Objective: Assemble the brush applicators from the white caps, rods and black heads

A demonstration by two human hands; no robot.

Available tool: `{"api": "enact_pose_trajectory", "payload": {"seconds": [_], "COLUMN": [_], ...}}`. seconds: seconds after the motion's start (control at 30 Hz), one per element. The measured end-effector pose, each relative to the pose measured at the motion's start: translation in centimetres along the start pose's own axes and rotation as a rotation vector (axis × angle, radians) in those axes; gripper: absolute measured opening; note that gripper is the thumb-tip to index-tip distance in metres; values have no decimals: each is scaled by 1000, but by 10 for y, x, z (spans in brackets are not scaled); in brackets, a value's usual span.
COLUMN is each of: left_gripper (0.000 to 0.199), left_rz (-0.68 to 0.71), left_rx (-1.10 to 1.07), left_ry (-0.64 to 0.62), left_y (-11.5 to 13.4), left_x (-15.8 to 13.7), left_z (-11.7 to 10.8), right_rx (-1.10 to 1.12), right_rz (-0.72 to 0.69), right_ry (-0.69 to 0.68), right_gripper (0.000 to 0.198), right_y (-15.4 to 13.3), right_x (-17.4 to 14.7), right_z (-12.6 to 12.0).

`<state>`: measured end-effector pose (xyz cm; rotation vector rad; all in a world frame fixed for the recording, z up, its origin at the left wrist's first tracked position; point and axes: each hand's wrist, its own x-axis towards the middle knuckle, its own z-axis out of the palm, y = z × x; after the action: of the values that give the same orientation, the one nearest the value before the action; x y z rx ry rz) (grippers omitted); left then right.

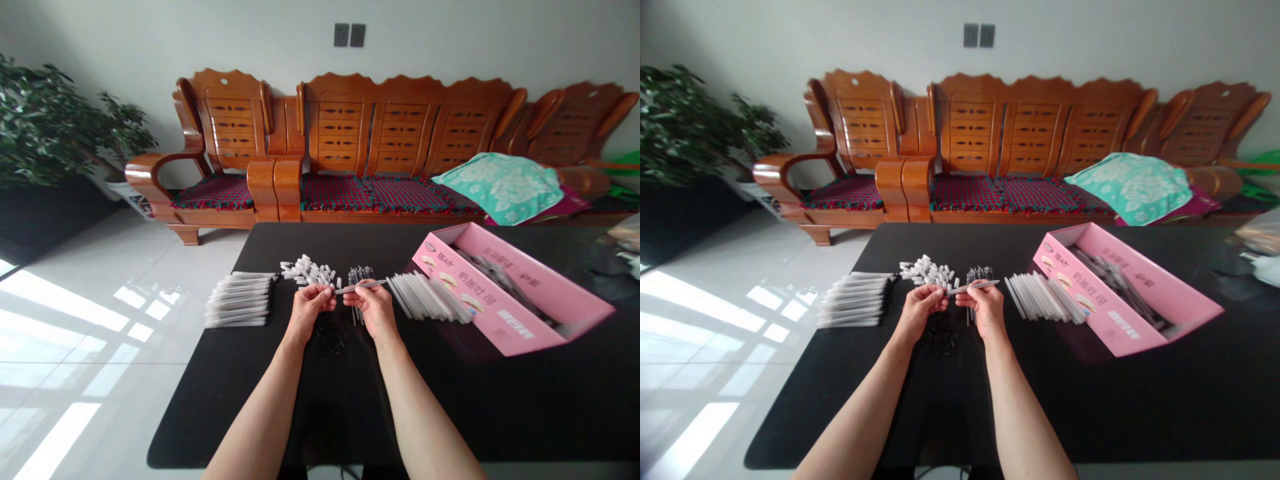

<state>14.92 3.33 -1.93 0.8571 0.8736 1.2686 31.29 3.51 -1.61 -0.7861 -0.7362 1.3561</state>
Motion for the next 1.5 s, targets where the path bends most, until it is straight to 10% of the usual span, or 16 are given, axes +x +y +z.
{"api": "enact_pose_trajectory", "payload": {"seconds": [1.5], "left_gripper": [37], "left_rz": [-17], "left_rx": [138], "left_ry": [90], "left_y": [3], "left_x": [-1], "left_z": [5], "right_rx": [-71], "right_rz": [-5], "right_ry": [6], "right_gripper": [19], "right_y": [1], "right_x": [-1], "right_z": [1]}}
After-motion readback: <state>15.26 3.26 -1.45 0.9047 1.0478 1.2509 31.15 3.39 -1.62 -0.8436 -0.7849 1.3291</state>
